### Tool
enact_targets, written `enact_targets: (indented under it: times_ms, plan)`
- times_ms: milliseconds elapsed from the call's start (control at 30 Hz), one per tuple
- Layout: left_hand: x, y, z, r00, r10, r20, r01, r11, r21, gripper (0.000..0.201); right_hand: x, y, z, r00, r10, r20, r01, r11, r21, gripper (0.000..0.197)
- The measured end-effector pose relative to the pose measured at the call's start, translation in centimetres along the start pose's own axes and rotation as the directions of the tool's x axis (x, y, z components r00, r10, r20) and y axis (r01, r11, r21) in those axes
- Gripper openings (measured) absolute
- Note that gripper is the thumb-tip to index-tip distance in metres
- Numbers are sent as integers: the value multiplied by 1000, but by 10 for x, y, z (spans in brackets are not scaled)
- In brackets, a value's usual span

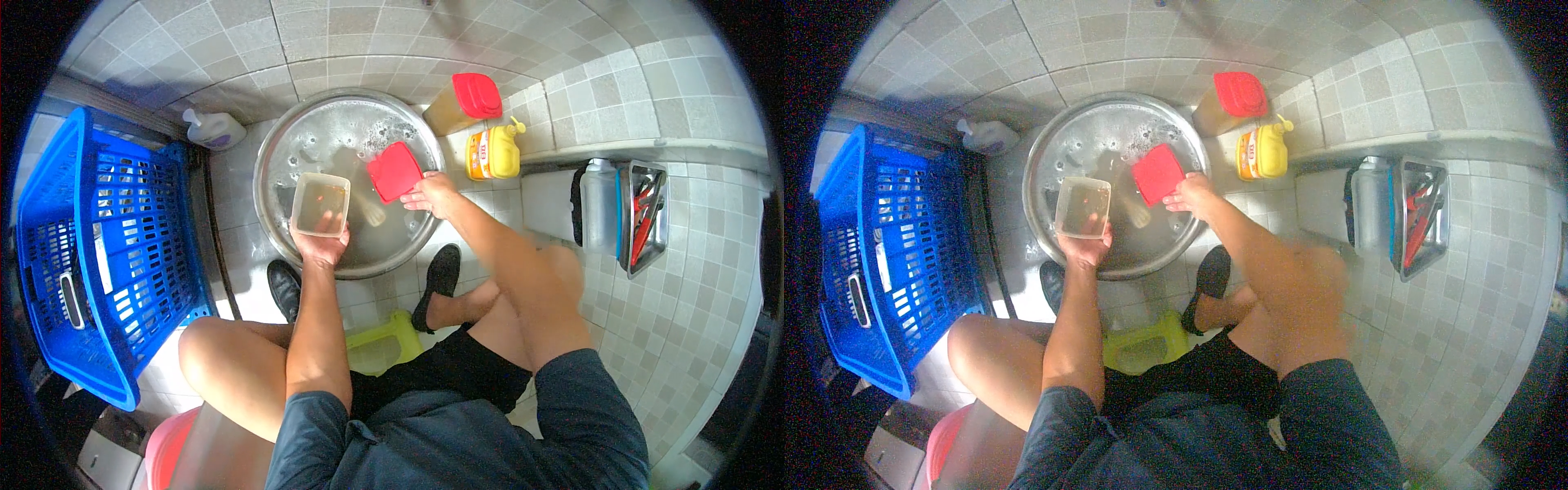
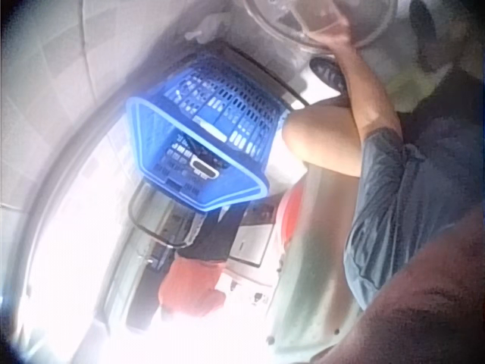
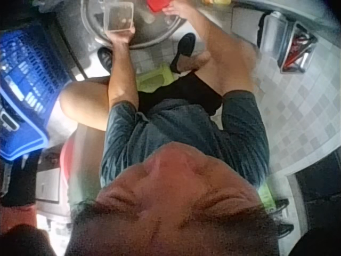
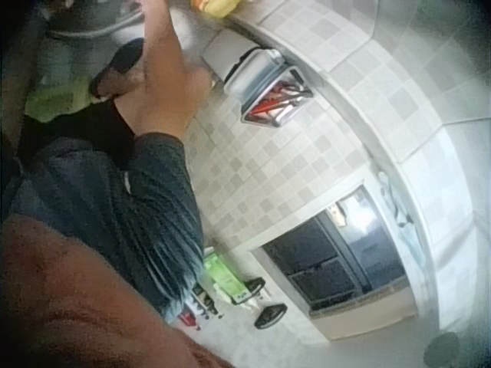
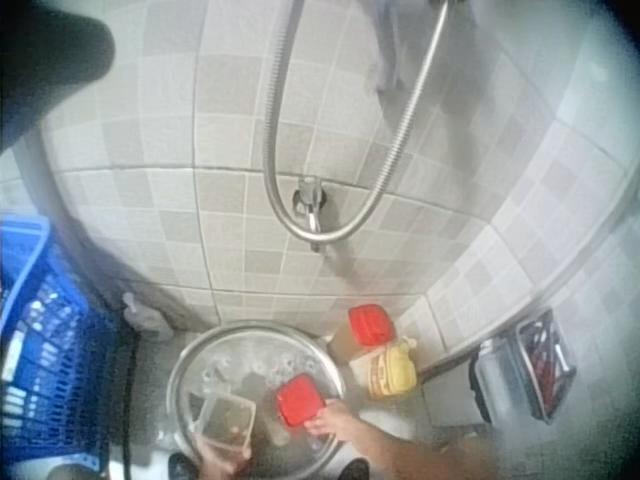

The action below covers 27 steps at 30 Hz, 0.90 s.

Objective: The person washes a white tray, a plastic container, and a metal fork in a basin of soapy water by hand and with a red sponge, then places them on the floor or in a blue basket.

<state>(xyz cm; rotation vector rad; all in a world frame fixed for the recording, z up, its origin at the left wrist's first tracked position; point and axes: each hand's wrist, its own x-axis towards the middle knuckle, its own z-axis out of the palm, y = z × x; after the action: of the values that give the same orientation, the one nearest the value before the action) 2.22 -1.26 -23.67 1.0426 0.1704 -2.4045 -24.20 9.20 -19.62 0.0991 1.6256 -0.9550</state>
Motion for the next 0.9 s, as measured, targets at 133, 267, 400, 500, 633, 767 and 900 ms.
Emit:
enact_targets:
  times_ms: [133,267,400,500,633,767,900]
  plan:
    - [3,5,-17,999,-29,-23,30,999,31,52,15,22,34,992,-68,-110,97,954,283,28]
    - [6,-14,-8,992,-68,-110,70,997,18,66,18,70,41,990,-73,-120,106,946,305,39]
    - [14,-5,-28,1000,16,-12,-14,993,121,73,-3,88,78,987,-95,126,58,961,272,39]
    - [19,-29,-18,975,188,-121,-150,950,273,65,4,101,75,991,-93,93,71,974,217,36]
    - [13,-38,-19,901,405,-156,-311,853,419,55,1,105,84,995,-75,73,58,977,207,23]
    - [12,-38,-25,919,395,-1,-356,826,437,56,14,102,80,996,5,84,-16,992,126,26]
    - [5,-22,-32,965,236,118,-263,888,376,64,30,98,97,996,58,73,-64,995,76,22]
